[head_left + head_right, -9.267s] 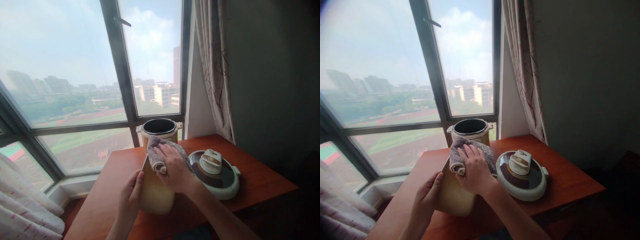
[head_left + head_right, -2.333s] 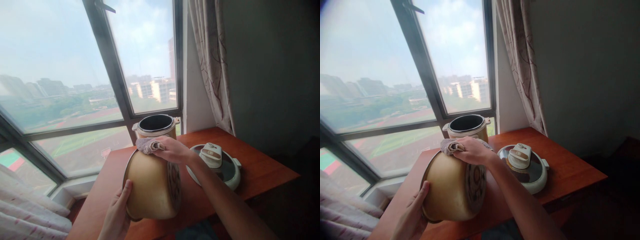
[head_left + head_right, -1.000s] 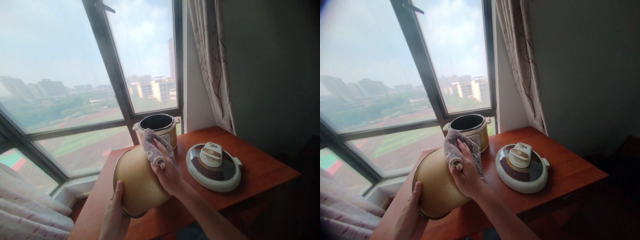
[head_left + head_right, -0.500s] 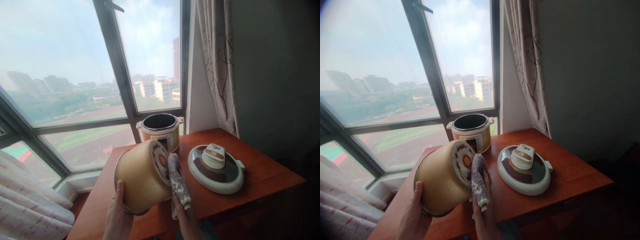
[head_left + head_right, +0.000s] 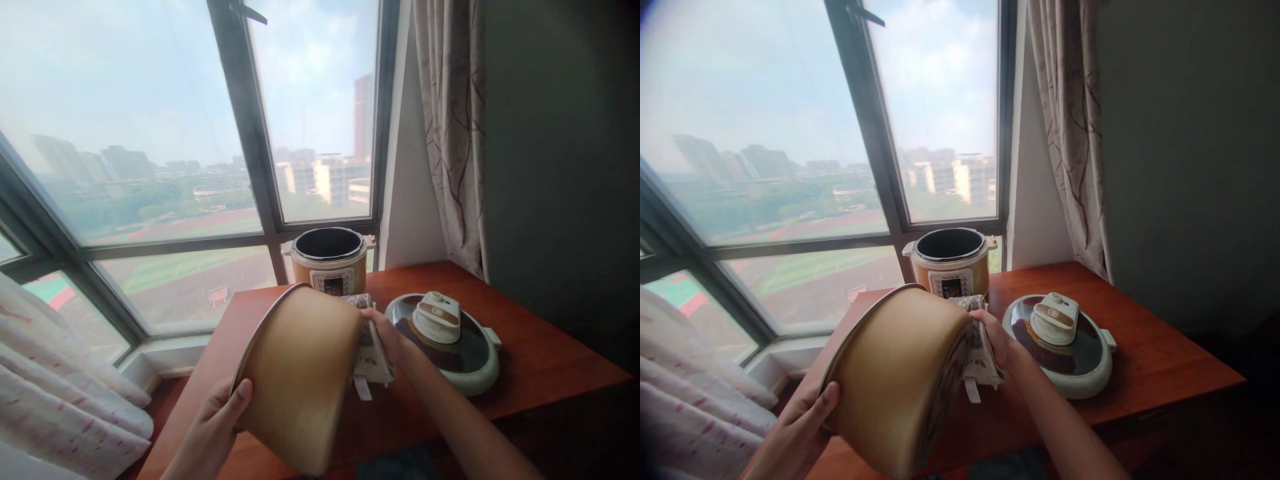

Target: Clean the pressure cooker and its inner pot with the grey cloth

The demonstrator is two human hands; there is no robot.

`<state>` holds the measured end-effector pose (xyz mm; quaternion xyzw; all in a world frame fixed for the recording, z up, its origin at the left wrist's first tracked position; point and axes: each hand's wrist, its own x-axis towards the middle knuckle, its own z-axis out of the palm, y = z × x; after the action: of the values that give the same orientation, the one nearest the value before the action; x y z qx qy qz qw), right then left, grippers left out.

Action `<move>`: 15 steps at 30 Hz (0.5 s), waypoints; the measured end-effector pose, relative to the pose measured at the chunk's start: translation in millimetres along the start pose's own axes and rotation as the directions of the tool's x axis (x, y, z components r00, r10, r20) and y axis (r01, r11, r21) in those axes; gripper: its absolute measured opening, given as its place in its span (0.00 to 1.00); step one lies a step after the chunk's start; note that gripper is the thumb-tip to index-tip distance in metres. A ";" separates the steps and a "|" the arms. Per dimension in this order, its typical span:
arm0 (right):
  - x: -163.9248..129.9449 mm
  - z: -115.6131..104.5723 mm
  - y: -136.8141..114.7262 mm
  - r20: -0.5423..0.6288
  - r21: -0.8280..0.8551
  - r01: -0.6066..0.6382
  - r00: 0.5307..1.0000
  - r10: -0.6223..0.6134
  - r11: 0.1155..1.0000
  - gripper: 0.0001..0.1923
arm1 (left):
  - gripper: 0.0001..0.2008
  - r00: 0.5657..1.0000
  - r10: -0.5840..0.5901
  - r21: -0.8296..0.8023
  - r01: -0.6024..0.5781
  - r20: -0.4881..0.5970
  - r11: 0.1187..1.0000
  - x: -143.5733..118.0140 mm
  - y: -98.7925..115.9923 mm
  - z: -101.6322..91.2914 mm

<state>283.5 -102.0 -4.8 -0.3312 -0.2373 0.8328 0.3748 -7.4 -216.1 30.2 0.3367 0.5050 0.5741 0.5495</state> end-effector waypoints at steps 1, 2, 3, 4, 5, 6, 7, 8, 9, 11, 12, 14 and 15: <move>0.2 5.7 -9.5 0.017 -0.058 -0.021 1.000 0.022 0.998 0.18 | 0.23 1.000 0.014 0.034 -0.015 0.018 0.999 -0.7 3.5 -1.7; 0.0 12.4 -18.0 0.025 -0.110 -0.028 0.999 0.031 0.994 0.17 | 0.22 0.999 0.019 0.051 -0.020 0.029 0.998 -1.0 7.0 -3.0; -0.5 19.6 -25.4 0.029 -0.152 -0.029 0.999 0.034 0.988 0.16 | 0.22 0.999 0.016 0.056 -0.018 0.036 0.998 -0.8 10.3 -4.2; -1.4 26.6 -31.8 0.029 -0.184 -0.027 0.999 0.032 0.983 0.16 | 0.21 0.999 0.011 0.051 -0.013 0.038 0.999 -0.3 13.5 -5.3; -2.9 32.9 -37.2 0.027 -0.208 -0.010 0.999 0.016 0.978 0.16 | 0.20 0.999 0.012 0.039 -0.013 0.032 0.999 0.4 16.4 -6.5; -4.8 38.2 -41.7 0.031 -0.230 0.030 0.999 -0.023 0.973 0.15 | 0.19 1.000 0.021 0.028 -0.022 0.022 0.999 0.9 19.1 -7.6; -7.2 42.5 -45.3 0.040 -0.255 0.094 0.995 -0.087 0.962 0.15 | 0.18 0.999 0.038 0.022 -0.039 0.012 0.999 1.1 21.5 -8.3; -10.0 45.7 -48.2 0.058 -0.285 0.183 0.983 -0.174 0.941 0.14 | 0.17 0.998 0.059 0.027 -0.059 0.009 0.998 0.9 23.6 -8.4; -13.3 48.4 -50.5 0.084 -0.325 0.287 0.958 -0.275 0.901 0.15 | 0.16 0.996 0.083 0.041 -0.084 0.014 0.996 0.3 25.2 -7.6; -21.6 53.6 -53.3 0.166 -0.435 0.480 0.874 -0.457 0.761 0.17 | 0.16 0.992 0.113 0.099 -0.118 0.058 0.988 -2.0 27.0 -2.2; -26.7 56.9 -53.9 0.219 -0.507 0.543 0.832 -0.509 0.670 0.18 | 0.15 0.989 0.119 0.138 -0.130 0.087 0.982 -3.5 27.0 2.6; -39.1 66.4 -52.8 0.343 -0.640 0.623 0.756 -0.558 0.450 0.20 | 0.15 0.981 0.138 0.215 -0.165 0.137 0.963 -6.6 25.4 15.7; -46.1 72.4 -51.0 0.408 -0.687 0.651 0.713 -0.570 0.323 0.21 | 0.16 0.977 0.148 0.241 -0.183 0.154 0.953 -8.0 23.9 23.4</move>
<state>277.6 -117.7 93.6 -0.3083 -0.7041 0.4451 0.4594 9.1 -216.2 60.5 0.4833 0.5059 0.5250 0.4846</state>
